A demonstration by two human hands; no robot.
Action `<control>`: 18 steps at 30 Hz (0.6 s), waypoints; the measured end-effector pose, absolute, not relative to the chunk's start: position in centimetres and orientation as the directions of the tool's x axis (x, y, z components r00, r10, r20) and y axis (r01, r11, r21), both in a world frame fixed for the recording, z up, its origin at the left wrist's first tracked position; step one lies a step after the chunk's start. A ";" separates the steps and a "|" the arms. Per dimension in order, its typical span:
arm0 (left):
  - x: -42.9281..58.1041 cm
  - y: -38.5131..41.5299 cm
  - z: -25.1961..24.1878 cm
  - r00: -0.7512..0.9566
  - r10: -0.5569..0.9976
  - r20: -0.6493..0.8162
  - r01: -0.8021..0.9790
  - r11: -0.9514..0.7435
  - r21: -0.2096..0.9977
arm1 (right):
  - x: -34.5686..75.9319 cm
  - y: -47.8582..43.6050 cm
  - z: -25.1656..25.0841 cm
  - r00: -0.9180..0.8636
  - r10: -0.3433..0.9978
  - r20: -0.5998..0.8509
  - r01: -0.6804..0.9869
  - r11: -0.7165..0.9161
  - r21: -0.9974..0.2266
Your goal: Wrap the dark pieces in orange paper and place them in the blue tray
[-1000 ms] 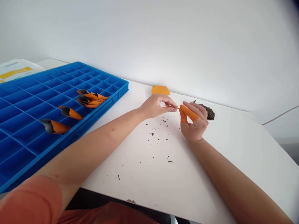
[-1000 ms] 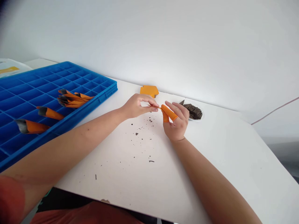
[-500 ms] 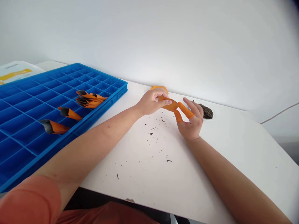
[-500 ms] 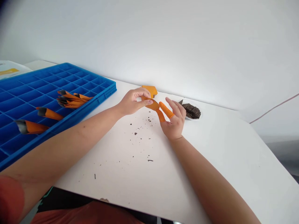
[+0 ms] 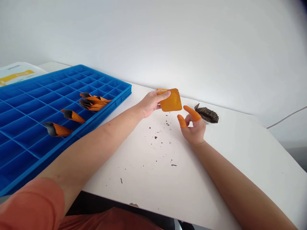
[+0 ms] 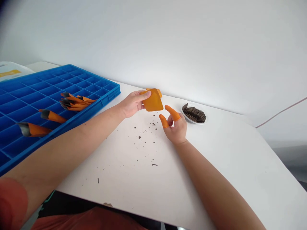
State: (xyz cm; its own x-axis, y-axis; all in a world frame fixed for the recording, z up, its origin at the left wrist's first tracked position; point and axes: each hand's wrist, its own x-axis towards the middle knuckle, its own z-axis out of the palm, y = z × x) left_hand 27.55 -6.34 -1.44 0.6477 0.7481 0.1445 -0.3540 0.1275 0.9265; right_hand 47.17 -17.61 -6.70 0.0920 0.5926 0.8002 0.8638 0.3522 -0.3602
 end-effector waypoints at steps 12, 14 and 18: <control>27.3 -5.4 -0.1 0.412 0.878 0.245 -0.382 -0.077 0.921 | 46.6 -18.5 -5.4 0.049 0.818 0.573 0.850 0.267 -0.455; 27.3 -5.7 0.3 0.403 0.885 0.234 -0.367 -0.078 0.927 | 46.7 -18.5 -5.5 0.052 0.846 0.531 0.850 0.242 -0.469; 27.4 -6.3 0.6 0.411 0.883 0.226 -0.259 -0.124 0.958 | 47.4 -18.2 -5.8 0.089 0.885 0.456 0.846 0.175 -0.504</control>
